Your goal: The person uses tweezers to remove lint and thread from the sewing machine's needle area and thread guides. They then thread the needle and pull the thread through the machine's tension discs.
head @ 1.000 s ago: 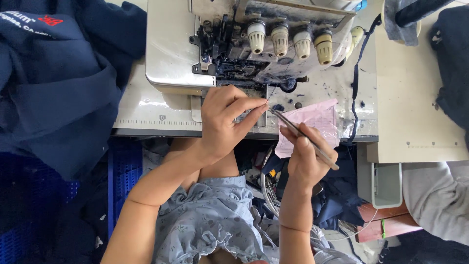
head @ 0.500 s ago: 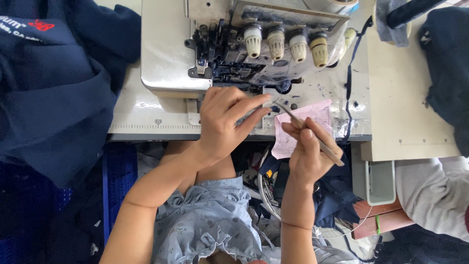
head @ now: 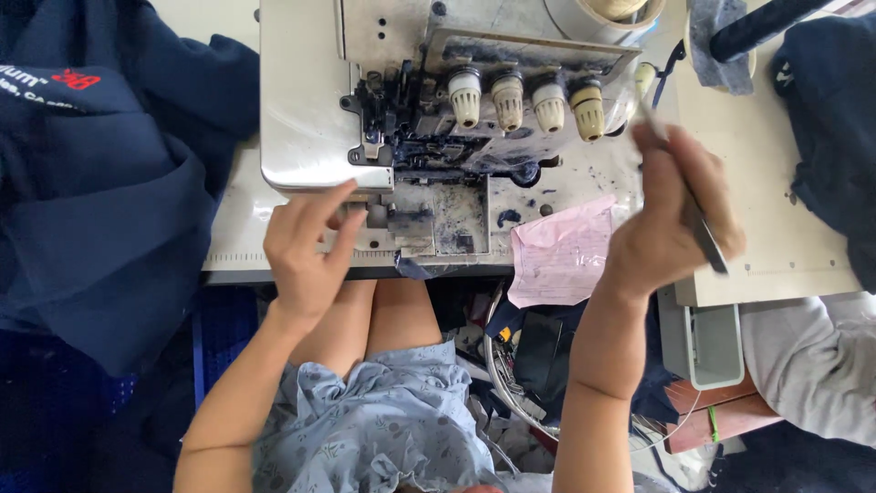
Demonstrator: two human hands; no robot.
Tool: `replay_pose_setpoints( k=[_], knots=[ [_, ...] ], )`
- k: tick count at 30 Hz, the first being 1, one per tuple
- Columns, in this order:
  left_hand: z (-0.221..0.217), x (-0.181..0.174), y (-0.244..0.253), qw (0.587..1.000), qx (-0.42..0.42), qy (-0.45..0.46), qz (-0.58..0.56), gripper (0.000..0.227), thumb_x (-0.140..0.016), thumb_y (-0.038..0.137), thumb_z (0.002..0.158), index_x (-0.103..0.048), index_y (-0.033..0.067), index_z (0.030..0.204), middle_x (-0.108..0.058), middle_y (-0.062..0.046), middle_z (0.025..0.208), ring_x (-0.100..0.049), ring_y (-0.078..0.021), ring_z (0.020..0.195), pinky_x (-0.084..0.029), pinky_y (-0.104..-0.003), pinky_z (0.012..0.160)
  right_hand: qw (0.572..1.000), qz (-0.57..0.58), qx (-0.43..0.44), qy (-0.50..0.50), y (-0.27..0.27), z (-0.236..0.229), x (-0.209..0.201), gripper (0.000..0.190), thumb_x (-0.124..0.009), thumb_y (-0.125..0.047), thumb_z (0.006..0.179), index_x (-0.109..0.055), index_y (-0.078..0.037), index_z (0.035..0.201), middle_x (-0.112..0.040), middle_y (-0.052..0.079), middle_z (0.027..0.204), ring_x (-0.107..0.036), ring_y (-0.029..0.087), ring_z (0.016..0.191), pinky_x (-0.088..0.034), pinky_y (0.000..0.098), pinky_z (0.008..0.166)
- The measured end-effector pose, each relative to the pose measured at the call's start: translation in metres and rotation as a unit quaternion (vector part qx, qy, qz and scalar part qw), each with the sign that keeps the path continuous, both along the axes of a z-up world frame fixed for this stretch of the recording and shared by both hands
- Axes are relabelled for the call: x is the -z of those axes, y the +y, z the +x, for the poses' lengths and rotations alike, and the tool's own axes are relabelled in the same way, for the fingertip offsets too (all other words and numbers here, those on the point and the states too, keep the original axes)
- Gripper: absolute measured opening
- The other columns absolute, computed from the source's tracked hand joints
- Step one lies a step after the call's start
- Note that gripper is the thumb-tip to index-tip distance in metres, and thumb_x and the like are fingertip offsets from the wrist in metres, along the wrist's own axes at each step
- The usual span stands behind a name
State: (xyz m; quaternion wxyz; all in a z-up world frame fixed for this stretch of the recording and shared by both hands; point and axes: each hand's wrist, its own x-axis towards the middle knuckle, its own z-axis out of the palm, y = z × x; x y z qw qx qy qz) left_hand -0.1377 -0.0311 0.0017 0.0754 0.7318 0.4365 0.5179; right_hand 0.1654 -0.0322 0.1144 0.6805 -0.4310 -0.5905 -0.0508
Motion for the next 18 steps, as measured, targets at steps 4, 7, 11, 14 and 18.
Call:
replay_pose_setpoints(
  k=[4, 7, 11, 14, 18],
  knots=[
    [-0.005, 0.024, 0.003, 0.999, 0.012, -0.029, -0.010, 0.033, -0.071, 0.007, 0.107, -0.061, 0.0033, 0.138, -0.055, -0.003, 0.080, -0.044, -0.0197, 0.067, -0.042, -0.037, 0.074, 0.994, -0.061, -0.084, 0.027, 0.013, -0.005, 0.010, 0.014, -0.065, 0.011, 0.106, -0.067, 0.006, 0.119, -0.073, 0.025, 0.108, -0.079, 0.039, 0.095, -0.071, 0.0402, 0.087],
    [-0.006, 0.043, 0.002, 0.998, 0.009, -0.058, -0.008, 0.042, -0.071, 0.007, 0.106, -0.053, 0.0014, 0.143, -0.060, -0.005, 0.084, -0.044, -0.0186, 0.068, -0.048, -0.035, 0.078, 0.997, -0.045, -0.015, 0.061, 0.015, -0.013, 0.011, 0.012, -0.070, 0.006, 0.100, -0.070, 0.008, 0.112, -0.072, 0.024, 0.104, -0.078, 0.041, 0.091, -0.071, 0.0449, 0.086],
    [-0.007, 0.057, 0.004, 0.991, 0.010, -0.133, -0.005, 0.049, -0.073, 0.003, 0.101, -0.049, -0.0033, 0.144, -0.061, -0.007, 0.080, -0.047, -0.0175, 0.059, -0.047, -0.031, 0.066, 0.998, -0.046, -0.015, 0.037, 0.020, 0.003, 0.024, 0.013, -0.075, 0.005, 0.098, -0.073, 0.008, 0.111, -0.074, 0.025, 0.102, -0.076, 0.033, 0.097, -0.063, 0.0407, 0.088],
    [-0.007, 0.059, 0.008, 0.990, 0.010, -0.143, 0.010, 0.052, -0.074, 0.000, 0.097, -0.051, -0.0070, 0.143, -0.065, -0.007, 0.077, -0.050, -0.0171, 0.053, -0.048, -0.031, 0.059, 0.996, -0.011, -0.062, 0.057, 0.027, 0.016, 0.037, 0.014, -0.074, 0.009, 0.096, -0.071, 0.014, 0.109, -0.072, 0.030, 0.098, -0.075, 0.038, 0.095, -0.063, 0.0470, 0.087],
    [-0.007, 0.059, 0.009, 0.989, 0.013, -0.149, 0.008, 0.053, -0.075, -0.002, 0.096, -0.050, -0.0083, 0.142, -0.066, -0.008, 0.078, -0.050, -0.0169, 0.053, -0.048, -0.032, 0.059, 0.994, -0.009, -0.063, 0.084, 0.028, 0.018, 0.048, 0.015, -0.072, 0.007, 0.097, -0.072, 0.011, 0.112, -0.072, 0.030, 0.102, -0.075, 0.040, 0.098, -0.063, 0.0466, 0.090]
  ],
)
